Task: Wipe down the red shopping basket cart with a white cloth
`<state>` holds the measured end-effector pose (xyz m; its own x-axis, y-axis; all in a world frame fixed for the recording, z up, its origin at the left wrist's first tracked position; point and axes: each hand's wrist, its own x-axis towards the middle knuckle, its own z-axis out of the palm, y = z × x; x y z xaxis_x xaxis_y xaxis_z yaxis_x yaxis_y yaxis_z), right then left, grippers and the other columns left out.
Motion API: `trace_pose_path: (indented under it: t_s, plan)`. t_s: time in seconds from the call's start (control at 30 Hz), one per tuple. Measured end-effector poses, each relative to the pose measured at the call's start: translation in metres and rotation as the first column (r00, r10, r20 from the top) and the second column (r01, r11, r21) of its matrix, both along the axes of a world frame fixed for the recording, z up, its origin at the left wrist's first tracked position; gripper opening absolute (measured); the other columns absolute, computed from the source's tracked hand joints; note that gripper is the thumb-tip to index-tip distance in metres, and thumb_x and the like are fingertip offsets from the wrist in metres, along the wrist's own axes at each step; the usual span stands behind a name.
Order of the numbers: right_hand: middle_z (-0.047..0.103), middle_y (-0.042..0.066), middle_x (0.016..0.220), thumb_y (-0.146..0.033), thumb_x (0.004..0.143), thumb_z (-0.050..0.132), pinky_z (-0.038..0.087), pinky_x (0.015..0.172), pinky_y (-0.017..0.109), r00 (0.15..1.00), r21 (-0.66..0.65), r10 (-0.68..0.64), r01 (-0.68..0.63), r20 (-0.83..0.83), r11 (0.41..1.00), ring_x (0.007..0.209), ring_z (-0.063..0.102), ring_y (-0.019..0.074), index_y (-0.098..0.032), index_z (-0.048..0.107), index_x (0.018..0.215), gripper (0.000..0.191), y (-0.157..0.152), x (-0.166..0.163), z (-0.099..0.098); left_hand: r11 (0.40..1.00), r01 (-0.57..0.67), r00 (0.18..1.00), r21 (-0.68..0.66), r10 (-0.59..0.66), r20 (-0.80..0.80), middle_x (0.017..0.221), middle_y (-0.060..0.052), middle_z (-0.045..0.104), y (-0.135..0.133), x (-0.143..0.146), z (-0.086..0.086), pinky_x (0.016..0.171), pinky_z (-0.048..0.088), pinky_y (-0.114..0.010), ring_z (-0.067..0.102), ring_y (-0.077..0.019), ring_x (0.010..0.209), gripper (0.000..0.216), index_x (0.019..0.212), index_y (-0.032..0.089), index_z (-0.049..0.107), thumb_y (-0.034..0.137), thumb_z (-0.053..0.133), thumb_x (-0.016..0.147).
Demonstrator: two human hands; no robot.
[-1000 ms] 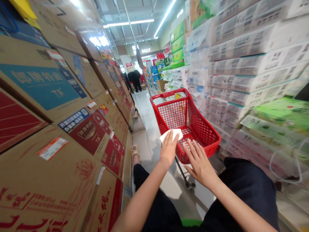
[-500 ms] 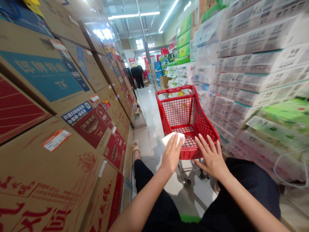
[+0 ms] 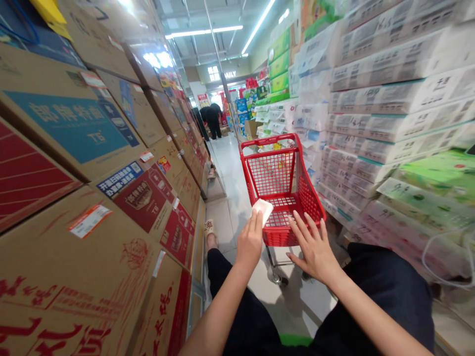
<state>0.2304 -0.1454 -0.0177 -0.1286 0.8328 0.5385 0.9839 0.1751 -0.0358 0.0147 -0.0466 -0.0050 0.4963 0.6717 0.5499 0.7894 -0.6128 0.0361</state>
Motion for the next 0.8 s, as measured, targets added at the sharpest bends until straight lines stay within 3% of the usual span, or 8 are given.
trace_pose_path:
  t_s: [0.13,0.27,0.4,0.47,0.57,0.63,0.7,0.8]
  plan:
    - [0.021,0.01,0.173,-0.055,0.099,0.052,0.014,0.124,0.071,0.99,-0.006,0.023,-0.024,-0.137,1.0,0.159,0.013,0.038,-0.026,0.013,0.167,0.084,0.0,-0.005,0.009,0.994,0.013,1.0,-0.109,-0.01,0.026,0.142,-0.013,0.058,-0.023,0.005,0.016,0.1,0.059,-0.037,0.064,-0.0252,0.124,0.057,0.152,0.022,0.045,0.009,0.049,0.096]
    - [0.017,0.006,0.174,-0.045,0.107,0.041,0.028,0.127,0.053,0.931,-0.049,0.146,-0.172,-0.335,0.984,0.159,0.018,0.0261,-0.029,0.015,0.167,0.067,0.003,-0.018,0.034,0.968,0.082,0.99,-0.236,-0.051,0.135,0.134,-0.015,0.057,-0.035,0.022,0.027,0.104,0.057,-0.04,0.063,-0.0269,0.122,0.06,0.152,0.018,0.045,0.011,0.055,0.093]
    - [0.026,0.007,0.172,-0.045,0.108,0.038,0.028,0.128,0.051,0.866,-0.055,0.247,-0.299,-0.434,0.953,0.158,0.023,0.0235,-0.027,0.02,0.166,0.064,0.017,-0.033,0.043,0.912,0.333,0.884,-0.238,-0.214,0.416,0.158,-0.016,0.043,-0.042,0.029,0.024,0.118,0.045,-0.048,0.047,-0.0288,0.144,0.07,0.161,0.021,0.026,0.015,0.052,0.096]
    - [0.033,0.009,0.169,-0.046,0.108,0.037,0.03,0.127,0.052,0.857,-0.048,0.239,-0.292,-0.457,0.955,0.157,0.026,0.0241,-0.024,0.023,0.165,0.063,0.026,-0.036,0.039,0.858,0.45,0.802,-0.247,-0.266,0.535,0.159,-0.013,0.045,-0.041,0.024,0.023,0.118,0.046,-0.049,0.049,-0.0279,0.143,0.069,0.16,0.024,0.026,0.017,0.053,0.097]
    - [0.041,0.013,0.165,-0.05,0.106,0.041,0.033,0.125,0.055,0.903,-0.047,0.167,-0.202,-0.396,0.978,0.155,0.032,0.0286,-0.019,0.033,0.162,0.065,0.038,-0.036,0.029,0.83,0.493,0.726,-0.261,-0.226,0.65,0.147,-0.01,0.058,-0.029,0.013,0.025,0.111,0.052,-0.044,0.063,-0.0231,0.128,0.053,0.151,0.025,0.041,0.018,0.046,0.099]
    - [0.044,0.018,0.161,-0.053,0.102,0.049,0.035,0.124,0.056,0.945,-0.024,0.111,-0.125,-0.307,0.992,0.153,0.035,0.0332,-0.012,0.038,0.159,0.071,0.045,-0.036,0.024,0.849,0.473,0.727,-0.236,-0.224,0.649,0.148,-0.009,0.058,-0.013,0.01,0.031,0.118,0.046,-0.045,0.058,-0.0219,0.135,0.047,0.147,0.024,0.049,0.018,0.038,0.102]
    - [0.045,0.023,0.159,-0.05,0.1,0.055,0.036,0.123,0.056,0.974,0.025,0.082,-0.079,-0.21,0.997,0.152,0.035,0.0368,-0.005,0.04,0.157,0.074,0.051,-0.038,0.02,0.85,0.461,0.784,-0.256,-0.254,0.566,0.16,-0.007,0.047,0.005,0.015,0.037,0.128,0.032,-0.047,0.042,-0.022,0.15,0.047,0.15,0.024,0.048,0.024,0.034,0.105]
    - [0.045,0.024,0.158,-0.029,0.1,0.053,0.037,0.122,0.055,0.993,0.103,0.08,-0.072,-0.084,0.992,0.152,0.036,0.0361,-0.003,0.042,0.155,0.062,0.058,-0.042,0.015,0.834,0.382,0.89,-0.398,-0.215,0.402,0.167,-0.005,0.037,0.026,0.032,0.04,0.132,0.021,-0.048,0.027,-0.0211,0.158,0.051,0.157,0.024,0.041,0.041,0.032,0.109]
